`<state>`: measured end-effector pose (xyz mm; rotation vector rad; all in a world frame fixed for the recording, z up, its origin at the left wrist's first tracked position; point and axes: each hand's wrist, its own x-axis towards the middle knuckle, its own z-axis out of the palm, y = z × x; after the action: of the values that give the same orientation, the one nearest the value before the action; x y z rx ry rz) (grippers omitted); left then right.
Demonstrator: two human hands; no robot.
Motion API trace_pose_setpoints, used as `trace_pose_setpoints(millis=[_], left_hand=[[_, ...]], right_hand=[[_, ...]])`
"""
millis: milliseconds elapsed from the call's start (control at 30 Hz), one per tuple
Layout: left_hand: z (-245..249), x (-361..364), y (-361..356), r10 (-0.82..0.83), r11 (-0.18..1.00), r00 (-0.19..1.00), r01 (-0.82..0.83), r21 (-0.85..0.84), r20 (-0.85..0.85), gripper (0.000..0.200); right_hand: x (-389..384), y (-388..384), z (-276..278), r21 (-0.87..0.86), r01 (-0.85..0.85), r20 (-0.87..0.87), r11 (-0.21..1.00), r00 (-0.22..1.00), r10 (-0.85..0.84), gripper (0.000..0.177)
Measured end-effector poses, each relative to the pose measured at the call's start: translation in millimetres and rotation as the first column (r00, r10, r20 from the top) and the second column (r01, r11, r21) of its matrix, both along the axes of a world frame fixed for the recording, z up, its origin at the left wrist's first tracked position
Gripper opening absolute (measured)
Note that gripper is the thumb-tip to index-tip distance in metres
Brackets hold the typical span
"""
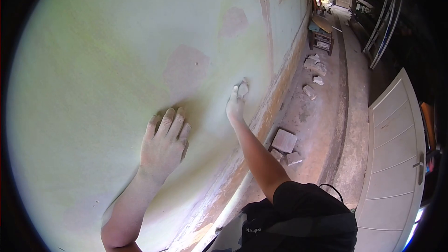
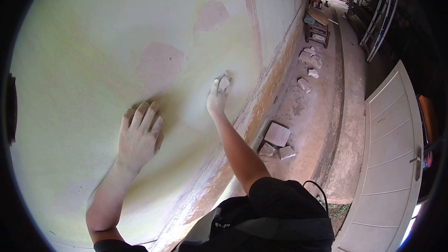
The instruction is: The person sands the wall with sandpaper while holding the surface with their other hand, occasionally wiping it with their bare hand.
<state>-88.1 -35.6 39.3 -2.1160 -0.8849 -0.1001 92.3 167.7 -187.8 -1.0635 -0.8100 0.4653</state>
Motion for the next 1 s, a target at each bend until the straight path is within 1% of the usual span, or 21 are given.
trace_pose_setpoints(millis=[33,67,100,167,233,300,367,433,500,533,600,667,700,767,800,867,933,1000], left_hand=[[-2,1,0,0.004,1.000,1.000,-0.004,-0.007,-0.003,0.025],[-3,1,0,0.004,1.000,1.000,-0.004,-0.012,-0.006,0.025],[-5,1,0,0.009,1.000,1.000,-0.009,-0.019,-0.005,0.025],[-6,2,0,0.004,1.000,1.000,-0.004,-0.011,-0.008,0.025],[-7,1,0,-0.001,0.999,1.000,0.000,-0.039,-0.020,0.024],[-9,0,1,-0.004,1.000,0.999,0.003,-0.024,-0.034,0.025],[-7,-1,1,-0.005,1.000,0.999,0.004,-0.030,-0.050,0.025],[-7,-1,0,0.001,0.999,0.999,-0.002,-0.040,-0.039,0.026],[-8,0,-2,-0.006,1.000,0.999,0.005,-0.026,-0.033,0.028],[-8,0,-2,-0.007,1.000,0.999,0.006,-0.029,-0.041,0.028],[-6,1,1,-0.008,1.000,0.999,0.007,-0.020,-0.045,0.029],[-10,0,0,0.003,0.999,0.999,-0.005,-0.045,-0.049,0.031],[-11,0,1,0.006,0.999,0.999,-0.009,-0.046,-0.049,0.031],[-12,-1,1,0.005,0.999,0.998,-0.007,-0.032,-0.062,0.032],[-11,-1,1,0.004,1.000,0.998,-0.006,-0.031,-0.063,0.032],[-11,-3,-1,0.009,0.999,0.998,-0.012,-0.045,-0.070,0.033],[-11,-4,1,0.011,0.999,0.996,-0.014,-0.034,-0.085,0.034],[-14,-6,-3,0.023,0.998,0.996,-0.027,-0.049,-0.083,0.035]], right_hand=[[-13,-21,12,-0.007,-0.002,0.000,1.000,1.000,0.002,0.064],[-28,-43,25,0.043,-0.019,0.008,0.999,1.000,0.018,0.063],[-40,-57,29,0.095,-0.033,0.014,0.995,0.999,0.032,0.063],[-56,-65,29,0.102,-0.002,-0.010,0.995,1.000,0.003,0.062],[-54,-50,30,0.135,0.035,-0.032,0.990,0.999,-0.031,0.062],[-37,-28,15,0.101,0.061,-0.115,0.993,0.992,-0.050,0.062],[-12,-5,5,0.120,0.047,-0.129,0.992,0.991,-0.031,0.063],[8,13,-20,0.107,0.018,-0.115,0.994,0.993,-0.006,0.063],[20,35,-34,-0.009,-0.042,-0.382,0.999,0.924,0.035,0.066],[14,26,-21,0.000,-0.041,-0.378,0.999,0.925,0.038,0.066],[-15,-6,3,0.091,-0.005,-0.141,0.996,0.990,0.018,0.069],[-53,-67,37,0.083,-0.011,0.132,0.996,0.991,0.000,0.070],[-65,-83,37,0.082,-0.014,0.132,0.997,0.991,0.003,0.070],[-83,-102,33,0.183,-0.034,0.274,0.982,0.962,-0.018,0.068],[-79,-95,32,0.184,-0.032,0.272,0.982,0.962,-0.020,0.068],[-60,-72,24,0.173,0.002,0.138,0.985,0.990,-0.026,0.067],[-45,-52,20,0.167,0.007,0.115,0.986,0.993,-0.027,0.066],[-33,-42,11,0.220,0.020,0.118,0.975,0.992,-0.046,0.062]])
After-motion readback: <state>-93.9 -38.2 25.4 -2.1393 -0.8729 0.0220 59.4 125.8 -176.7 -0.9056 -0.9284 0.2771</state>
